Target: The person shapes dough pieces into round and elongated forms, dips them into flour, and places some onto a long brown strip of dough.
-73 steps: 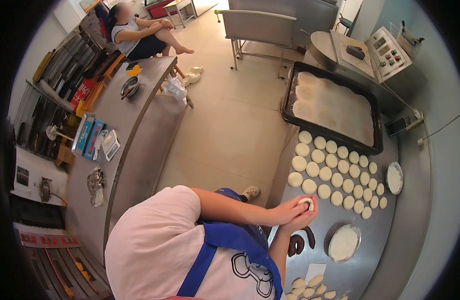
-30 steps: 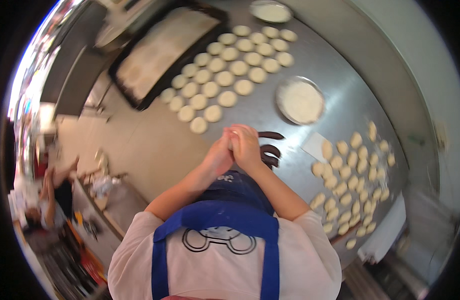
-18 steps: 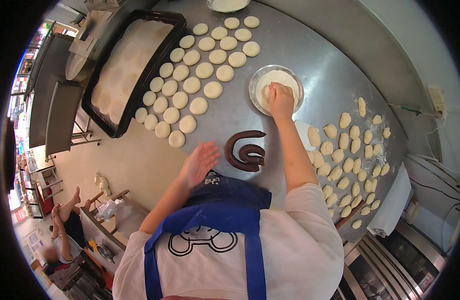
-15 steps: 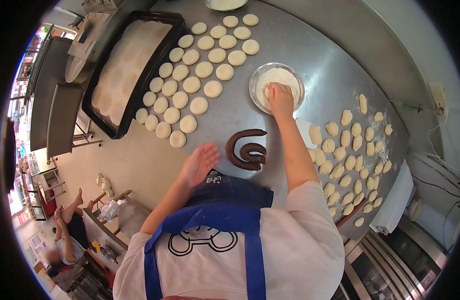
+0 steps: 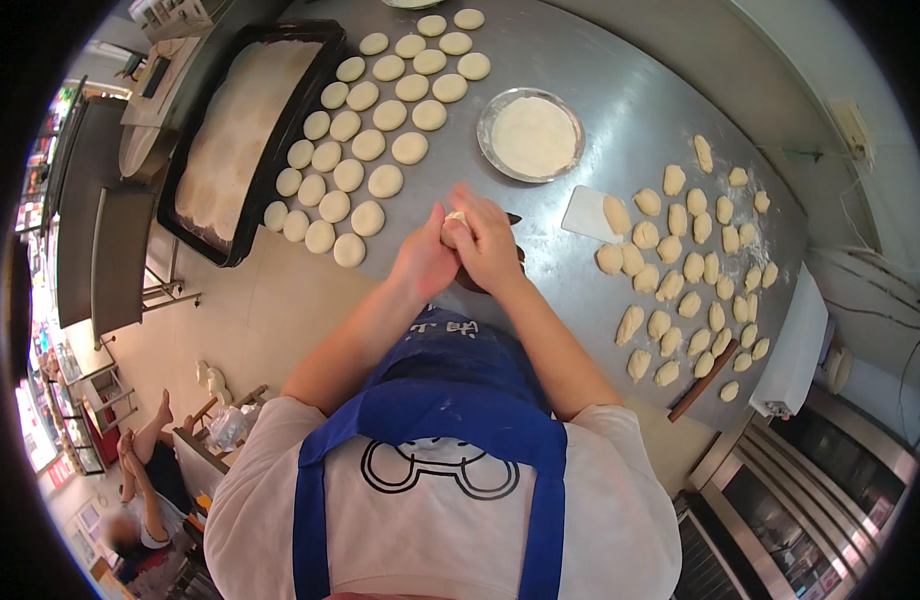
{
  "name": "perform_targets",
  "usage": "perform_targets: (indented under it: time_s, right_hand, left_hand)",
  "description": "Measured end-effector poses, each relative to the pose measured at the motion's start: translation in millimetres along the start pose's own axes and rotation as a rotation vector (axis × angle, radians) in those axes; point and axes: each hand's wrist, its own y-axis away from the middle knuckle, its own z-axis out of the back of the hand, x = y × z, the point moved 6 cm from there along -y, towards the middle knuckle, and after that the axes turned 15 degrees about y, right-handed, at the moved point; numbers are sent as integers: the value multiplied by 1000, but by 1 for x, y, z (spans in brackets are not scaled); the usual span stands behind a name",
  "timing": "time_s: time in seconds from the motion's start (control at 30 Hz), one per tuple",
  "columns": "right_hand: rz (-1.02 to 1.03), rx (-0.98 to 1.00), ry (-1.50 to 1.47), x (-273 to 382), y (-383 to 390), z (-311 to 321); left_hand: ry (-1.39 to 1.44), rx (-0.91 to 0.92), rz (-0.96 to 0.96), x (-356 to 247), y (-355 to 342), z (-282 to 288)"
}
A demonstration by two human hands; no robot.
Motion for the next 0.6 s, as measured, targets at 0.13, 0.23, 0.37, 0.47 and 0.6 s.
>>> perform_targets:
  time_s: [0.13, 0.23, 0.37, 0.47, 0.6]
  right_hand:
    - [64, 57, 198, 19, 12, 2]
    - [117, 52, 231, 43, 18, 11]
    - [163, 138, 335, 32, 27, 3]
    - [168, 158, 367, 33, 25, -7]
    - [312, 127, 302, 24, 35, -18]
  left_hand:
    - [-116, -61, -35, 12, 23, -1]
    - [-145, -43, -29, 24, 26, 11]
    - [161, 67, 48, 18, 28, 14]
    - [101, 14, -32, 10, 30, 27]
    - [-119, -148, -167, 22, 49, 32]
